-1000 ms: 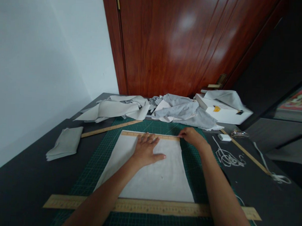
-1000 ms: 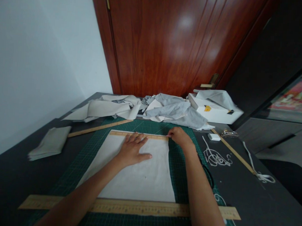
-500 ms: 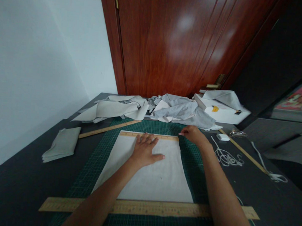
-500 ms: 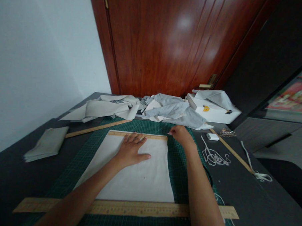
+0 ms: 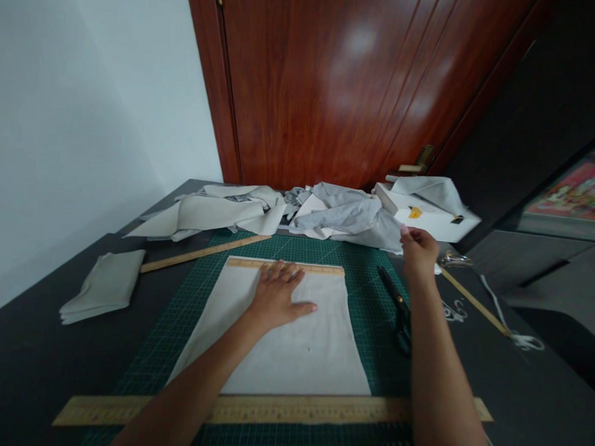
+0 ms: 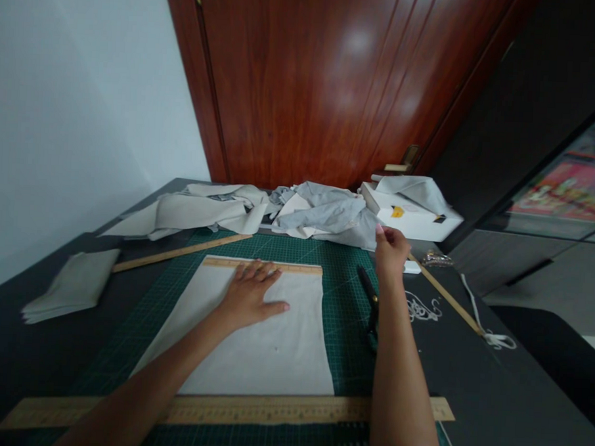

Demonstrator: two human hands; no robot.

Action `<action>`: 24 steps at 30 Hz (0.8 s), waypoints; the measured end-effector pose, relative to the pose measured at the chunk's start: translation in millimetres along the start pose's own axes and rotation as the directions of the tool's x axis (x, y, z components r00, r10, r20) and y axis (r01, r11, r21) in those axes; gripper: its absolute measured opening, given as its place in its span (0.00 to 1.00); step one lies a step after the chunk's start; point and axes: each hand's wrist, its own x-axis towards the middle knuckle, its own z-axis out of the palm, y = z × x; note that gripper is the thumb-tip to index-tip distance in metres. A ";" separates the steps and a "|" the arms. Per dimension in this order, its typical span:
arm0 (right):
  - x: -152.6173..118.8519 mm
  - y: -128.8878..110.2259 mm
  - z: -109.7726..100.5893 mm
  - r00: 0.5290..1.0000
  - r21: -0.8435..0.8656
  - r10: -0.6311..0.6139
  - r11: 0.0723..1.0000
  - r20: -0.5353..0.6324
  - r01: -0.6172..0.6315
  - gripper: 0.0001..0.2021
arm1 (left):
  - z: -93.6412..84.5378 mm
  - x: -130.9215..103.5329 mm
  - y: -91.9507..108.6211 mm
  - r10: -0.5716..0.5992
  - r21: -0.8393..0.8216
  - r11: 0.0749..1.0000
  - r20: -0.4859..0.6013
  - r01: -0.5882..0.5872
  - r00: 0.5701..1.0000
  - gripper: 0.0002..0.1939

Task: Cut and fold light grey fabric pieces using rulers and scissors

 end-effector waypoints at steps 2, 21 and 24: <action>4.6 1.9 -3.7 0.990 0.062 0.128 0.990 -0.056 -0.124 0.20 | -1.0 0.1 0.3 -0.001 0.000 1.000 0.000 0.001 1.000 0.46; -8.3 35.3 -8.1 0.718 -0.643 0.314 0.728 0.621 0.237 0.05 | 6.1 1.4 -4.8 0.039 -0.002 0.999 -0.045 -0.039 0.998 0.46; -2.7 45.9 -18.4 0.715 -0.711 0.332 0.624 0.615 0.322 0.04 | 5.7 1.3 -4.5 0.034 -0.001 0.999 -0.039 -0.034 0.999 0.46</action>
